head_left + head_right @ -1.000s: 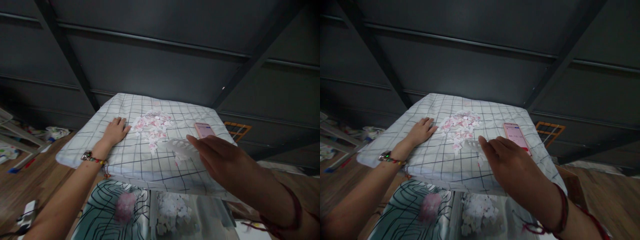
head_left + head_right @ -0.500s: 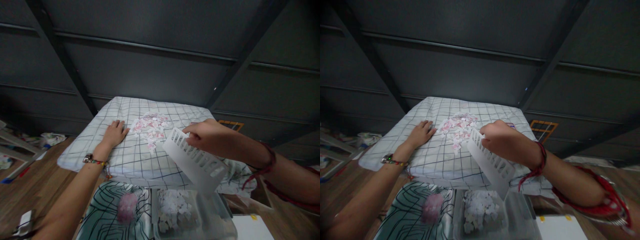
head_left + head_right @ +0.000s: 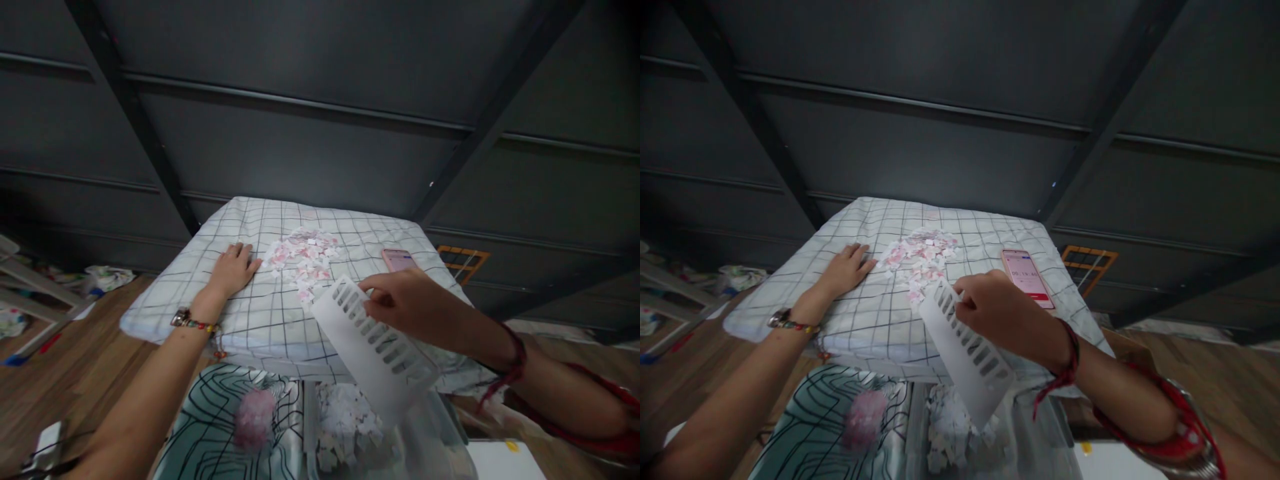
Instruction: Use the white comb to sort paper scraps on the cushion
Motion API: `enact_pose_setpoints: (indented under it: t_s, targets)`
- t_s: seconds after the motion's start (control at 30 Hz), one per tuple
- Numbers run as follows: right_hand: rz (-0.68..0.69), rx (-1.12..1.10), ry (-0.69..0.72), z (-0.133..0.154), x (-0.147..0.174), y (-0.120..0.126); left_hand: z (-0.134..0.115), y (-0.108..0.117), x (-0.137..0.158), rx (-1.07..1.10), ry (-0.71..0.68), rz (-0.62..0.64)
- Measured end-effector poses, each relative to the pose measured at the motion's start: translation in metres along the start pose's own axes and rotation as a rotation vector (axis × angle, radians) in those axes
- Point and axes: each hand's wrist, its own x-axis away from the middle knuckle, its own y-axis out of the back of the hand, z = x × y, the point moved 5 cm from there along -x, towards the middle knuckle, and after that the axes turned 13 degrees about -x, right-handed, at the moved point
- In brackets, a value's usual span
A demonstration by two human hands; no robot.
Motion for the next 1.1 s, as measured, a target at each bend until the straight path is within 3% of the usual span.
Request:
enact_pose_setpoints:
  t_s: [0.2, 0.37, 0.57, 0.8, 0.93, 1.1]
  targets:
    - [0.011, -0.04, -0.02, 0.019, -0.003, -0.005, 0.004, -0.007, -0.002, -0.004, -0.022, -0.043]
    - [-0.048, 0.018, 0.052, 0.009, 0.001, 0.01, 0.005, -0.009, -0.003, -0.003, -0.038, -0.049]
    - [0.049, 0.069, -0.12, -0.003, 0.002, 0.002, 0.005, -0.011, -0.004, -0.011, -0.043, -0.066]
    - [0.043, 0.019, -0.125, 0.013, -0.006, -0.003, 0.003, -0.009, -0.003, -0.045, -0.011, -0.017]
    - [-0.034, 0.031, -0.074, 0.002, 0.0, 0.009, 0.003, -0.008, -0.003, -0.044, -0.011, -0.026]
    - [-0.006, -0.006, -0.078, -0.013, 0.011, 0.005, 0.004, -0.009, -0.004, -0.045, -0.024, -0.037]
